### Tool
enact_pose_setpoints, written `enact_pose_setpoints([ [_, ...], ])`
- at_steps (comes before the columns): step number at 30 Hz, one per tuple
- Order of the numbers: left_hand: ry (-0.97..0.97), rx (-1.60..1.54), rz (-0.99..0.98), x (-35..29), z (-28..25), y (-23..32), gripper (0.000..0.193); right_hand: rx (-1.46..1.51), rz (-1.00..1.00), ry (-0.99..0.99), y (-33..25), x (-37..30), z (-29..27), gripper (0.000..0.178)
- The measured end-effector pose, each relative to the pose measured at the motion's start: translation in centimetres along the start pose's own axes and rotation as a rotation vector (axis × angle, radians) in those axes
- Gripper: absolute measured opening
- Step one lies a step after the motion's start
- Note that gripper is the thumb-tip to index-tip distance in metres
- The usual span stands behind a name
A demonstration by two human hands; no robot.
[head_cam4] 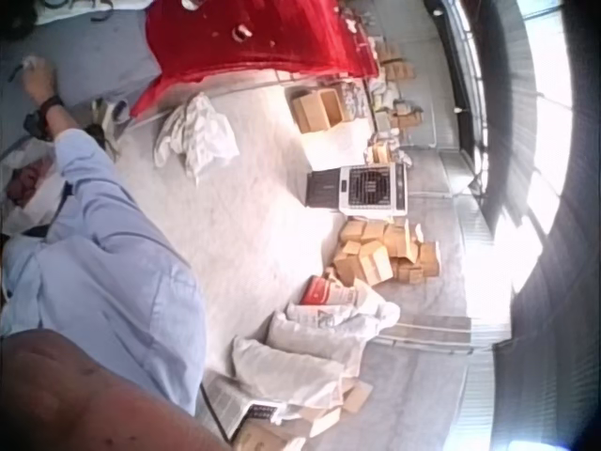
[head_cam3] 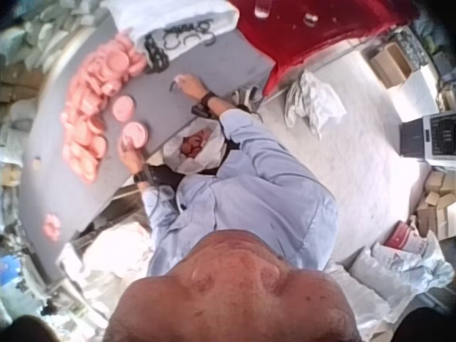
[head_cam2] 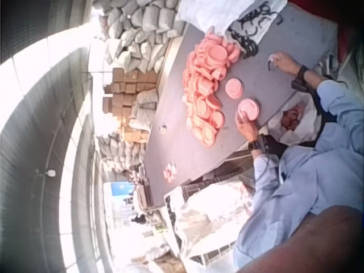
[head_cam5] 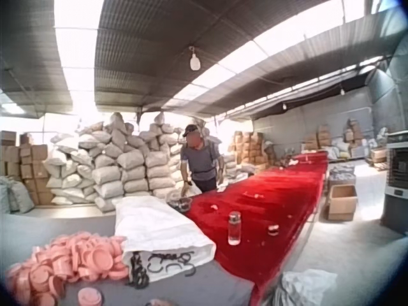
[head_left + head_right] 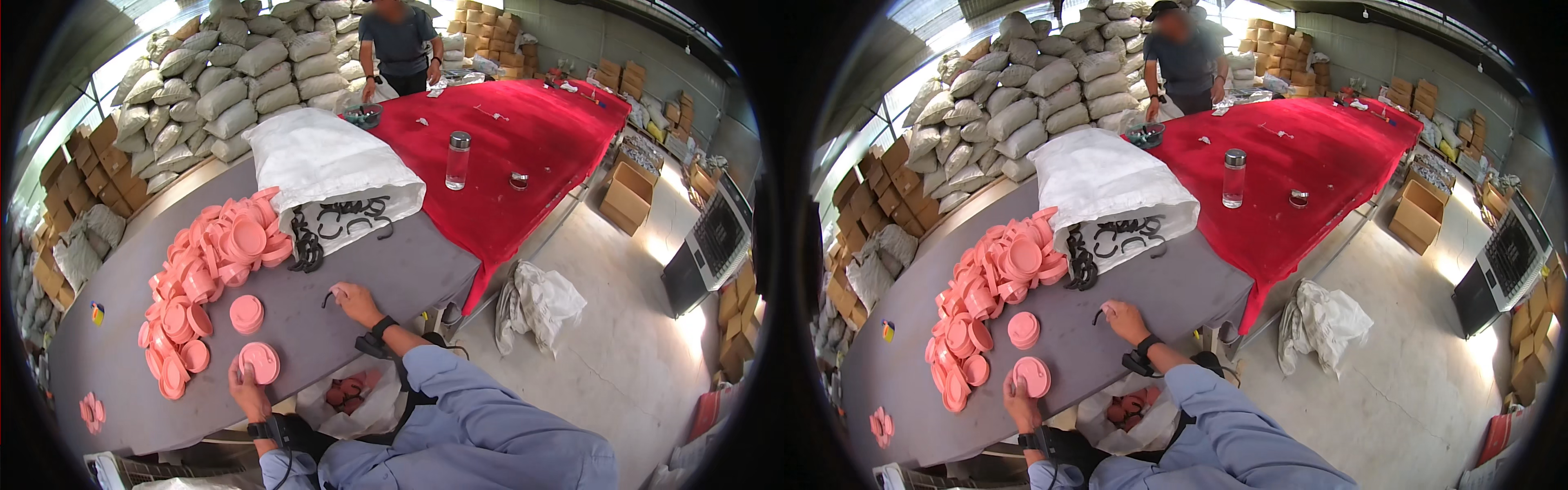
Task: Assembling small black plastic hooks into slots on pink plastic container lids.
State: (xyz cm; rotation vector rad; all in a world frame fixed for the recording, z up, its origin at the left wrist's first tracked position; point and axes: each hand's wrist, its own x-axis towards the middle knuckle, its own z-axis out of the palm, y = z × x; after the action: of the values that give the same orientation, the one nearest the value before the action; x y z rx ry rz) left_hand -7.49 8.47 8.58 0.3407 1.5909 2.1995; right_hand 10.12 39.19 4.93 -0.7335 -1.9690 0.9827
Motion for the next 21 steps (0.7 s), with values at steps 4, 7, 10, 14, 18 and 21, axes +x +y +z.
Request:
enact_pose_setpoints([
  [4, -0.051, -0.053, 0.03, -0.9, 1.3, 1.8, 0.042, 0.011, -0.074, 0.044, 0.2, -0.8, 0.5, 0.024],
  [7, -0.141, -0.033, 0.049, -1.2, 2.6, 2.6, 0.047, 0.157, 0.05, 0.013, 0.6, -0.7, 0.4, 0.023],
  [10, -0.237, 0.054, 0.098, -0.9, 4.1, 3.0, 0.048, 0.29, 0.194, -0.07, -2.7, -1.2, -0.6, 0.024],
  [14, -0.348, 0.219, 0.151, -1.5, 7.0, 5.0, 0.042, 0.43, 0.188, -0.171, -11.1, -3.6, -3.0, 0.025],
  [18, -0.381, 0.129, 0.076, -2.7, 7.2, 6.4, 0.041, 0.451, 0.043, -0.158, -15.8, -4.9, -2.9, 0.024],
  [21, -0.379, 0.125, 0.077, -3.4, 7.4, 6.8, 0.04, 0.373, -0.043, -0.136, -17.2, -5.3, -2.3, 0.024],
])
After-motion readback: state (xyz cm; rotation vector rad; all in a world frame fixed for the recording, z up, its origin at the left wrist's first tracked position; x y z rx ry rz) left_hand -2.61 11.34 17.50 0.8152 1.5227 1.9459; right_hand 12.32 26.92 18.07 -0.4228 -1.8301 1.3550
